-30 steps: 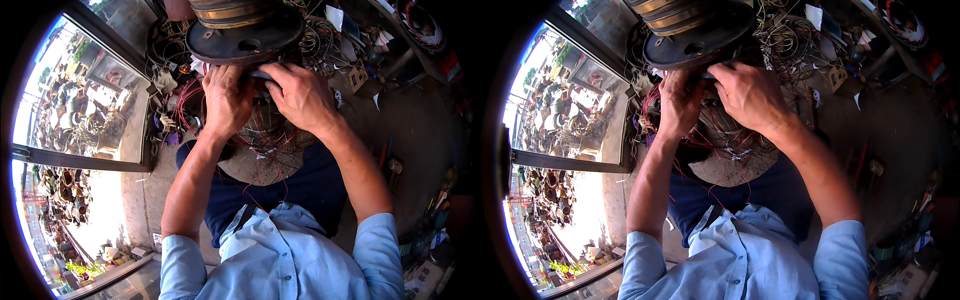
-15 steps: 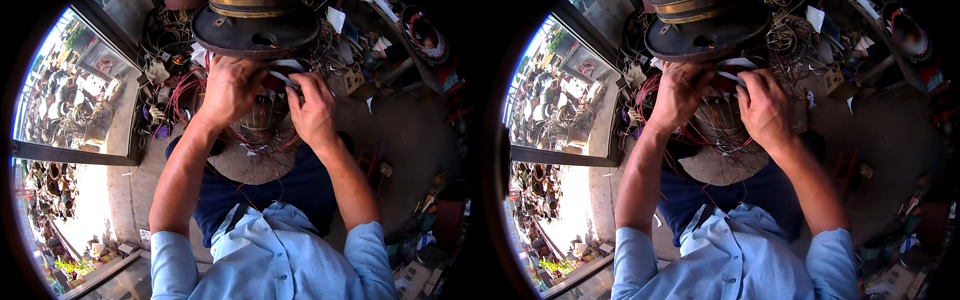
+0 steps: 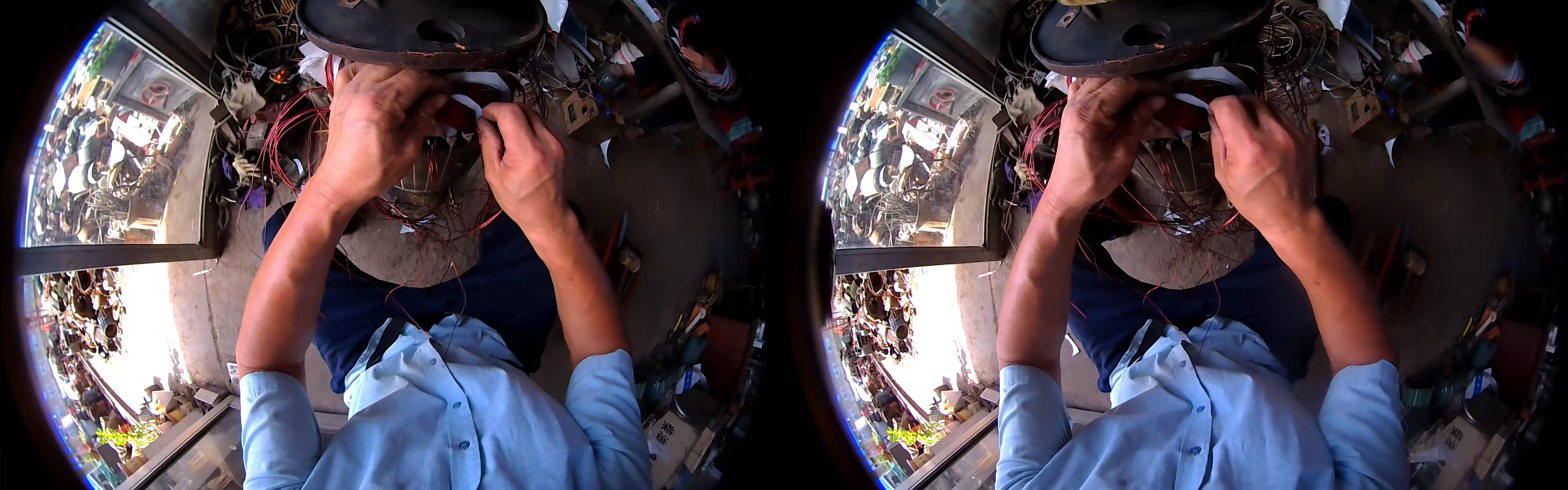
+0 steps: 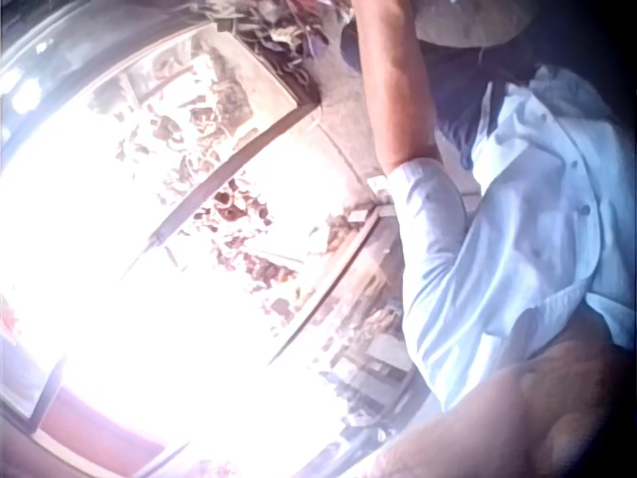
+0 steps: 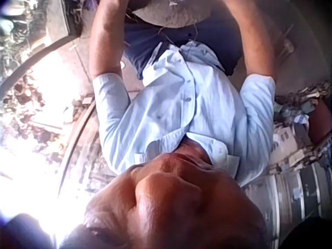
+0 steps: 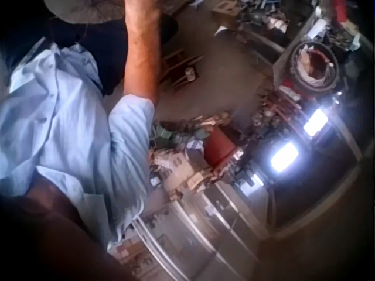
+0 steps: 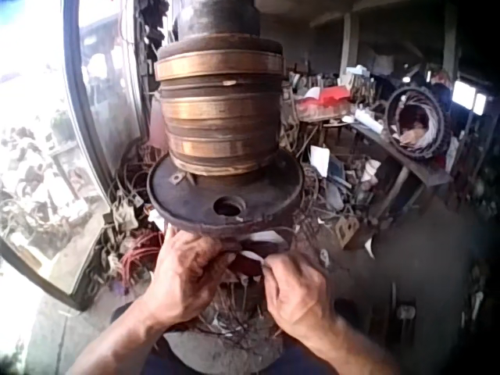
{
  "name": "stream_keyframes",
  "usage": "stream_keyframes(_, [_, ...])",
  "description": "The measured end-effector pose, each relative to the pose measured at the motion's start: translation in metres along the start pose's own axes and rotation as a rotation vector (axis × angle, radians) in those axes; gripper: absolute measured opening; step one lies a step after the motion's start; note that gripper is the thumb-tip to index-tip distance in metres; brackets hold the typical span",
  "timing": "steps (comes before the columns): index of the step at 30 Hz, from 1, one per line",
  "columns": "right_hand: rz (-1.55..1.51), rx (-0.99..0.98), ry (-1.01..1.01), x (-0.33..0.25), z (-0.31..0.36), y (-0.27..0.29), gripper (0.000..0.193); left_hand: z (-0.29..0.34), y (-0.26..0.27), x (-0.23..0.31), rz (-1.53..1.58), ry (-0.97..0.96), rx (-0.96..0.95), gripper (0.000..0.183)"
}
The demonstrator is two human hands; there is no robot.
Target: The person is winding copper wires into the slots of a motor stator and trimming the excess wire with scissors. They use a flat metal tool to push the wires and insulation paper into place.
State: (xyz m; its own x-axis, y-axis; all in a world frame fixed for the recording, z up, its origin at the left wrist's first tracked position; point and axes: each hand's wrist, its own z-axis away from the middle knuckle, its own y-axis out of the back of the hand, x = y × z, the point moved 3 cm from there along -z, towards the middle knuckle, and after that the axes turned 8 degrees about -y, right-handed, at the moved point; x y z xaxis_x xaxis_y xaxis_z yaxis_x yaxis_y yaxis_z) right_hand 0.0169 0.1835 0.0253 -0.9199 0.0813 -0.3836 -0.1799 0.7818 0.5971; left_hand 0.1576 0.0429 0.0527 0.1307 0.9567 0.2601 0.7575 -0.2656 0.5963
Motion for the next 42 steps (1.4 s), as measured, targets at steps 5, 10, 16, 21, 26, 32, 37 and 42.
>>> stream_keyframes(5, [-0.097, 0.033, -0.013, 0.005, 0.000, -0.004, 0.015, -0.004, -0.009, -0.004, 0.057, 0.151, -0.032, 0.014])
stream_keyframes(10, [-0.120, 0.105, 0.010, 0.003, 0.005, -0.011, 0.016, 0.000, -0.013, -0.007, 0.058, 0.165, -0.028, 0.016])
stream_keyframes(16, [-0.089, 0.143, 0.061, 0.005, 0.013, -0.017, 0.016, -0.003, -0.010, 0.002, -0.008, 0.070, -0.014, 0.013])
stream_keyframes(21, [-0.132, 0.085, 0.035, 0.015, 0.012, -0.016, 0.019, -0.010, -0.010, -0.002, 0.085, 0.135, -0.032, 0.013])
stream_keyframes(26, [-0.059, -0.073, -0.271, -0.002, 0.020, -0.003, 0.028, -0.008, -0.014, -0.002, -0.096, 0.036, 0.092, 0.013])
stream_keyframes(32, [0.188, -0.171, -0.380, -0.014, 0.046, -0.006, 0.027, -0.004, -0.016, -0.002, -0.082, 0.015, 0.132, 0.014])
stream_keyframes(37, [0.130, -0.202, -0.429, -0.016, 0.055, -0.010, 0.019, 0.000, -0.013, -0.004, -0.039, 0.053, 0.094, 0.017])
stream_keyframes(42, [0.285, -0.202, -0.328, -0.014, 0.077, -0.020, 0.018, -0.001, -0.009, -0.002, 0.036, 0.134, 0.036, 0.017])
